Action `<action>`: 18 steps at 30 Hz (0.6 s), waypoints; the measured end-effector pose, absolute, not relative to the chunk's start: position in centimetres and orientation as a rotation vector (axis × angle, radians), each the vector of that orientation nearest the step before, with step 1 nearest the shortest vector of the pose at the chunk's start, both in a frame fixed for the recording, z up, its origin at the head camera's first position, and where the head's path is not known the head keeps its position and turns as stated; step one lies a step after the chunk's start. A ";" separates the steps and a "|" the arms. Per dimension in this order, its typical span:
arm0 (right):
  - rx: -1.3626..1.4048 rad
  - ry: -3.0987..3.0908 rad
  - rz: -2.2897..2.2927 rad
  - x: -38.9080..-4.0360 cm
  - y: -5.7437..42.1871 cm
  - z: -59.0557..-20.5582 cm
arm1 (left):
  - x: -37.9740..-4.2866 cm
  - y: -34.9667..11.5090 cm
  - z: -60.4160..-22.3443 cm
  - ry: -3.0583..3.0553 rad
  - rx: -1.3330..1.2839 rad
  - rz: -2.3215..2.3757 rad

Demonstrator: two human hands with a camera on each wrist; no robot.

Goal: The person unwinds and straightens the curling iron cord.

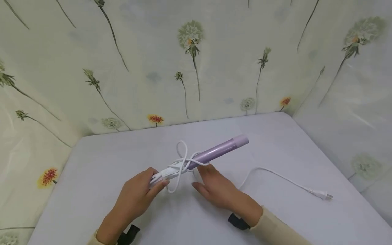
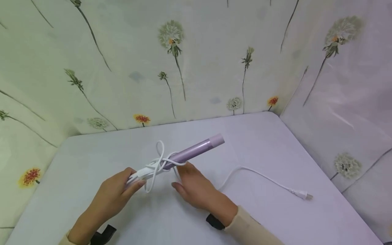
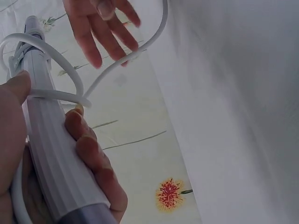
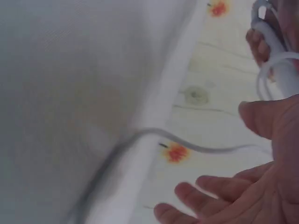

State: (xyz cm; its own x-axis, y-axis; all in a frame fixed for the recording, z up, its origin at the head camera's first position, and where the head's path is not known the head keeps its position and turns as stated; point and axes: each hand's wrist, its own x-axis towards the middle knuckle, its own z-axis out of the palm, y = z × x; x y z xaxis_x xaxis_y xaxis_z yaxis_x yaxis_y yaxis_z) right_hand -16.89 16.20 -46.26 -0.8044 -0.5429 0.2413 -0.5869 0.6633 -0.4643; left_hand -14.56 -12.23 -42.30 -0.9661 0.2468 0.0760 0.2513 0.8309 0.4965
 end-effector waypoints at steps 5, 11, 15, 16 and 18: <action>0.912 -2.830 1.310 -19.5 14.5 -47.8 | -14.0 -12.5 -41.9 -2.993 -0.435 -0.824; 0.976 -2.590 1.826 -22.0 15.1 -47.8 | -13.4 -12.8 -41.9 -2.955 -0.566 -0.875; 0.877 -2.426 1.938 -23.4 17.6 -46.0 | -13.1 -13.5 -41.8 -2.961 -0.597 -0.874; 0.823 -2.415 1.926 -23.7 18.5 -45.2 | -13.0 -13.7 -41.8 -2.967 -0.594 -0.870; 0.763 -2.387 1.884 -24.1 20.2 -43.6 | -12.9 -14.3 -42.0 -2.986 -0.571 -0.847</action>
State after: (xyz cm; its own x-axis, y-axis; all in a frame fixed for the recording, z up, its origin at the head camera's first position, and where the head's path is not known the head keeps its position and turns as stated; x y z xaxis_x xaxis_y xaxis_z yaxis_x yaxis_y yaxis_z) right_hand -24.12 20.17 -43.58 -0.8814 -0.3671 0.2972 -0.3743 0.1591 -0.9136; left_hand -12.91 -14.25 -41.96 -0.9344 0.3464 0.0832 0.3385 0.7904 0.5105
